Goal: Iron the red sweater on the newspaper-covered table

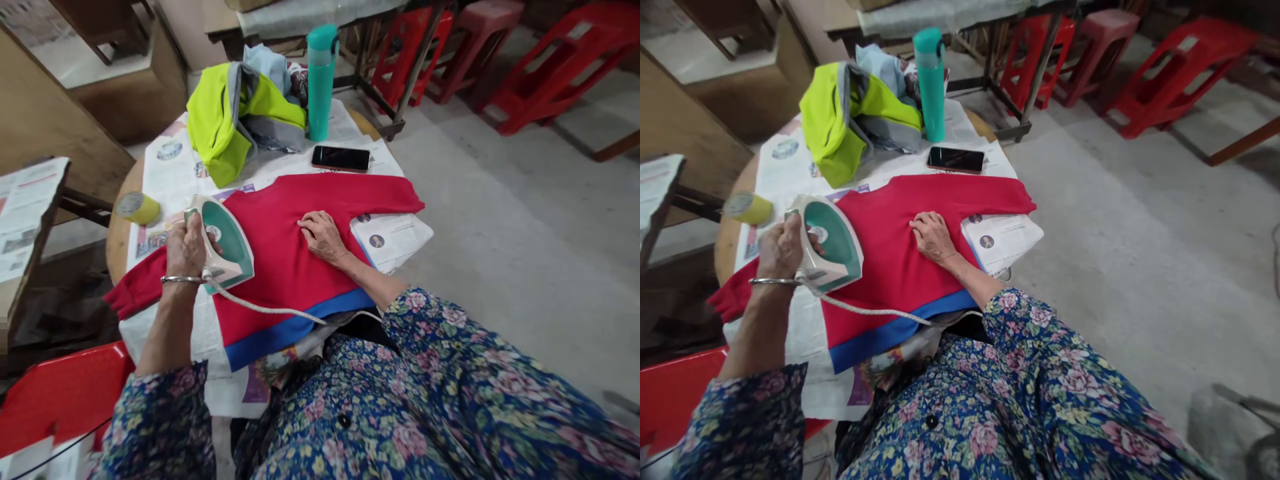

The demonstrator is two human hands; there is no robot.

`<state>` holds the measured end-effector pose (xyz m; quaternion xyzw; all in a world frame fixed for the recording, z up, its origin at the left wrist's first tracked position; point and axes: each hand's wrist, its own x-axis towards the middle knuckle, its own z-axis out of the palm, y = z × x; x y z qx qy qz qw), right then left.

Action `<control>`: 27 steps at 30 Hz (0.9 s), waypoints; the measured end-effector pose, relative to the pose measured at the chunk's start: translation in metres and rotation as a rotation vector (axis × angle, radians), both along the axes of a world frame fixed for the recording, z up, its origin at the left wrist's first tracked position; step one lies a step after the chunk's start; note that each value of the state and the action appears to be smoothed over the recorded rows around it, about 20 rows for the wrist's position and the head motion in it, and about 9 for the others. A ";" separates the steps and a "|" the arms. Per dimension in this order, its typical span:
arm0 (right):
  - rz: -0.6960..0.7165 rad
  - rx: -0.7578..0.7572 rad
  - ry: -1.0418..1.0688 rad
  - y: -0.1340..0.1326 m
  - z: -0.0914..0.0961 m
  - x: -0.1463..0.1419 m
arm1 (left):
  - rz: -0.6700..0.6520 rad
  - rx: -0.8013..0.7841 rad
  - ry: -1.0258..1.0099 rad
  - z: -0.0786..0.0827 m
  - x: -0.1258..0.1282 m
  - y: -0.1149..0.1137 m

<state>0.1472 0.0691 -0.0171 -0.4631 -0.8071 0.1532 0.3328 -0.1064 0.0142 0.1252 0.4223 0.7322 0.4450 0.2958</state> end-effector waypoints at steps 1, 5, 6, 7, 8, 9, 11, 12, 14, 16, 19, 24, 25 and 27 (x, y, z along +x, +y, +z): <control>-0.001 -0.001 0.001 0.000 0.000 0.000 | 0.011 -0.021 0.012 0.001 0.002 -0.006; -0.004 -0.007 0.009 -0.001 0.000 0.000 | -0.048 -0.117 0.019 0.000 0.016 -0.052; -0.003 -0.006 0.011 -0.001 0.000 0.000 | -0.088 -0.128 0.009 -0.001 0.019 -0.066; -0.002 -0.006 0.013 -0.002 0.001 0.000 | -0.127 -0.135 0.006 -0.001 0.022 -0.079; -0.001 -0.007 0.014 -0.002 0.001 0.000 | -0.163 -0.142 0.017 -0.001 0.025 -0.092; 0.000 -0.009 0.011 -0.002 0.001 0.000 | -0.192 -0.149 0.038 -0.001 0.028 -0.104; -0.003 -0.019 0.000 -0.002 0.002 0.000 | -0.228 -0.162 0.093 0.003 0.034 -0.123; -0.006 -0.024 -0.007 -0.002 0.002 -0.001 | -0.239 -0.166 0.111 0.006 0.038 -0.130; -0.012 -0.034 -0.016 -0.002 0.003 -0.001 | -0.260 -0.163 0.116 0.012 0.046 -0.137; -0.011 -0.045 -0.018 -0.002 0.002 -0.001 | -0.279 -0.157 0.090 0.017 0.056 -0.134; 0.000 -0.066 -0.014 0.001 0.001 0.000 | -0.278 -0.123 0.017 0.016 0.072 -0.118; 0.017 -0.099 0.025 0.008 -0.004 0.002 | -0.244 -0.083 -0.168 -0.003 0.099 -0.082; 0.017 -0.103 0.030 0.009 -0.005 0.003 | -0.246 -0.091 -0.192 -0.007 0.102 -0.076; 0.014 -0.105 0.031 0.010 -0.006 0.003 | -0.259 -0.086 -0.193 -0.013 0.105 -0.065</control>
